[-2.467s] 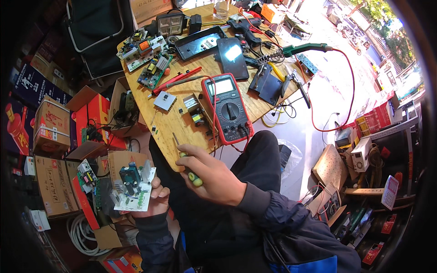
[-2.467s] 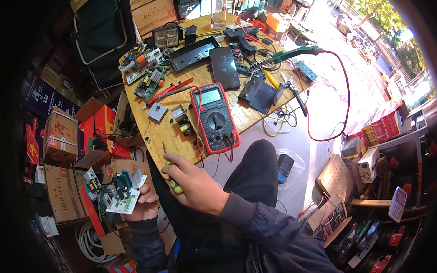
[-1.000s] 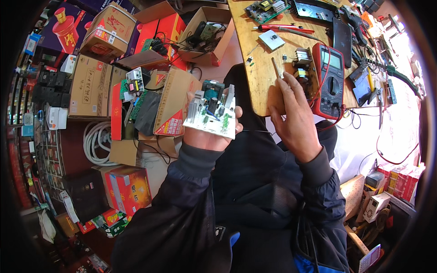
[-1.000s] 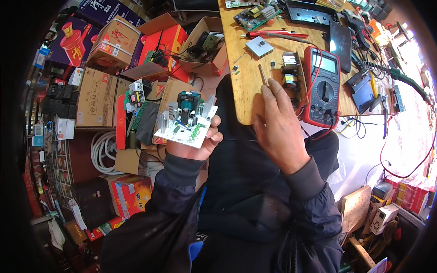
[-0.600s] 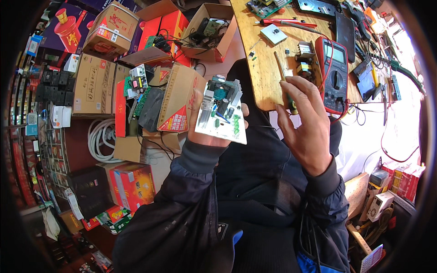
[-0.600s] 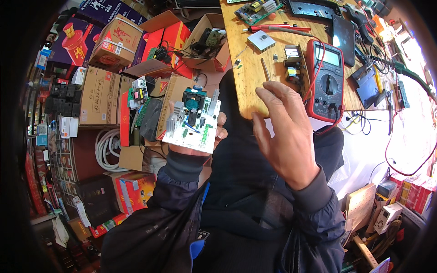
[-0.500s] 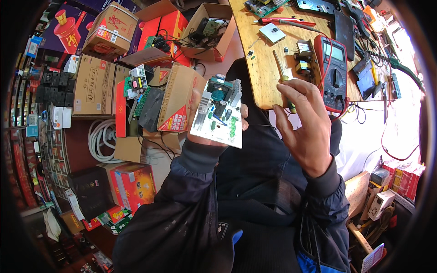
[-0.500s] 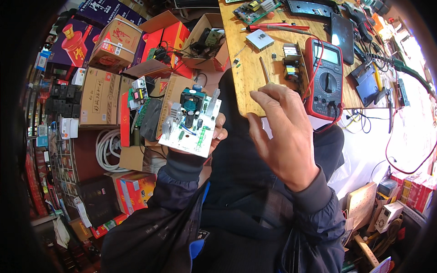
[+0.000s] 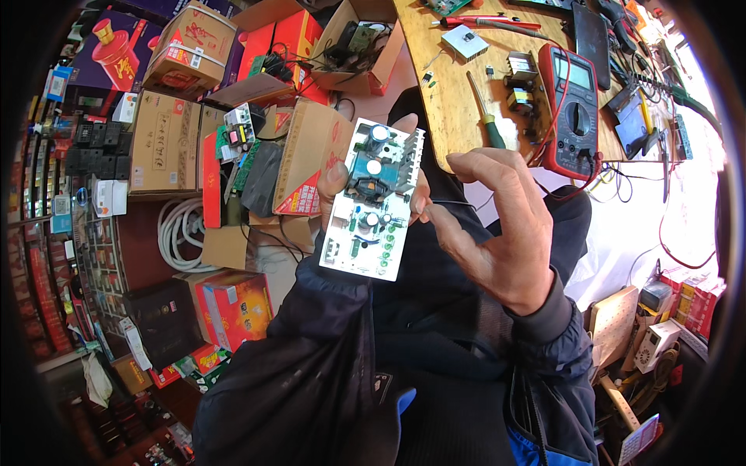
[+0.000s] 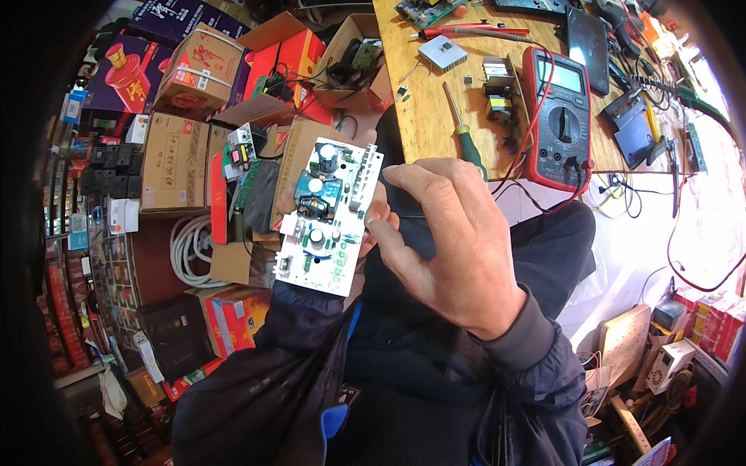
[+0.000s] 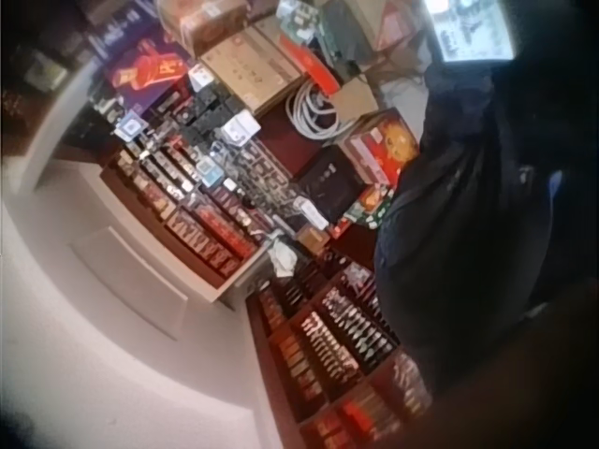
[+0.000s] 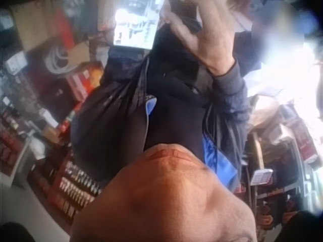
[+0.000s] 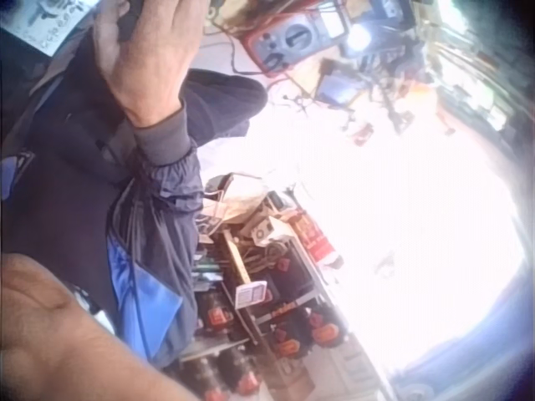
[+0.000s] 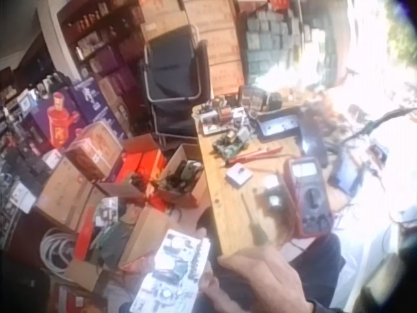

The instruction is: The person solders a small component onto a green circuit board using a soldering iron, then flips the board and uses a screwdriver to adjust a component. They then use a multimeter probe to test points on the board.

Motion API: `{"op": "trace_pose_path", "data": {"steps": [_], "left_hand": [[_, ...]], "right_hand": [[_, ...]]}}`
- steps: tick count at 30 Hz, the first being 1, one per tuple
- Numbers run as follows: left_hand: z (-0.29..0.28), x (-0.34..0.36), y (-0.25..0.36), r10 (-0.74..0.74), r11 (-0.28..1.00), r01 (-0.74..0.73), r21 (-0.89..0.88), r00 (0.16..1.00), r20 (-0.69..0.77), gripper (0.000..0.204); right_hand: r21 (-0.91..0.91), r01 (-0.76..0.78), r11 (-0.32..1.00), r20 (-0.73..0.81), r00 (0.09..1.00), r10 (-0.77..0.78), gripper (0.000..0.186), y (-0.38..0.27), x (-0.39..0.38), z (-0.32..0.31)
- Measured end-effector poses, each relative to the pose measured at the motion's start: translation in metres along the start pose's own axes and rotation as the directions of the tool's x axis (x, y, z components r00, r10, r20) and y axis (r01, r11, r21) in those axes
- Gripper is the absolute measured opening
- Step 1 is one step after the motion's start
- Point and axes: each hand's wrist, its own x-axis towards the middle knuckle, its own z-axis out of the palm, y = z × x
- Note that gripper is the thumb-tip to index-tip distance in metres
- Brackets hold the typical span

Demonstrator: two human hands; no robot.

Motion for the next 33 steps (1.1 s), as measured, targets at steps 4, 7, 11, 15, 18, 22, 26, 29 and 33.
{"op": "trace_pose_path", "data": {"steps": [4,7,11,15,18,22,26,29,33], "left_hand": [[-0.005,0.002,-0.014,0.05,0.989,-0.038,-0.141,0.996,0.08,0.115],[-0.002,-0.001,-0.024,0.087,0.973,-0.076,-0.216,0.995,0.043,0.114],[0.003,-0.003,-0.022,0.069,0.98,-0.072,-0.187,0.997,-0.024,0.112],[0.001,0.002,-0.022,0.078,0.983,-0.07,-0.172,0.996,0.039,0.112],[0.0,0.002,-0.024,0.07,0.989,-0.07,-0.13,0.998,-0.005,0.112],[0.0,0.003,-0.026,0.087,0.995,-0.088,-0.044,0.996,-0.027,0.113],[0.0,0.007,-0.028,0.095,0.995,-0.097,-0.039,0.995,-0.04,0.114],[0.0,0.008,-0.028,0.075,0.995,-0.077,-0.071,0.997,-0.025,0.114],[-0.001,0.008,-0.027,0.092,0.989,-0.094,-0.114,0.996,-0.023,0.111]], "right_hand": [[0.077,-0.023,0.997,0.001,1.0,0.023,0.05,-0.001,-0.005,0.008],[0.1,-0.039,0.994,0.001,0.999,0.039,0.05,0.0,-0.009,0.014],[0.146,-0.061,0.987,-0.006,0.998,0.062,0.048,0.002,-0.014,0.021],[0.178,-0.095,0.979,0.001,0.995,0.097,0.045,0.005,-0.017,0.025],[0.196,-0.128,0.972,0.019,0.992,0.127,0.043,0.007,-0.019,0.026],[0.178,-0.13,0.975,0.024,0.992,0.127,0.041,0.01,-0.02,0.025],[0.172,-0.139,0.975,0.028,0.99,0.136,0.04,0.012,-0.02,0.025],[0.177,-0.157,0.972,0.03,0.988,0.154,0.038,0.013,-0.021,0.025],[0.179,-0.166,0.97,0.013,0.986,0.167,0.036,0.014,-0.022,0.024]]}}
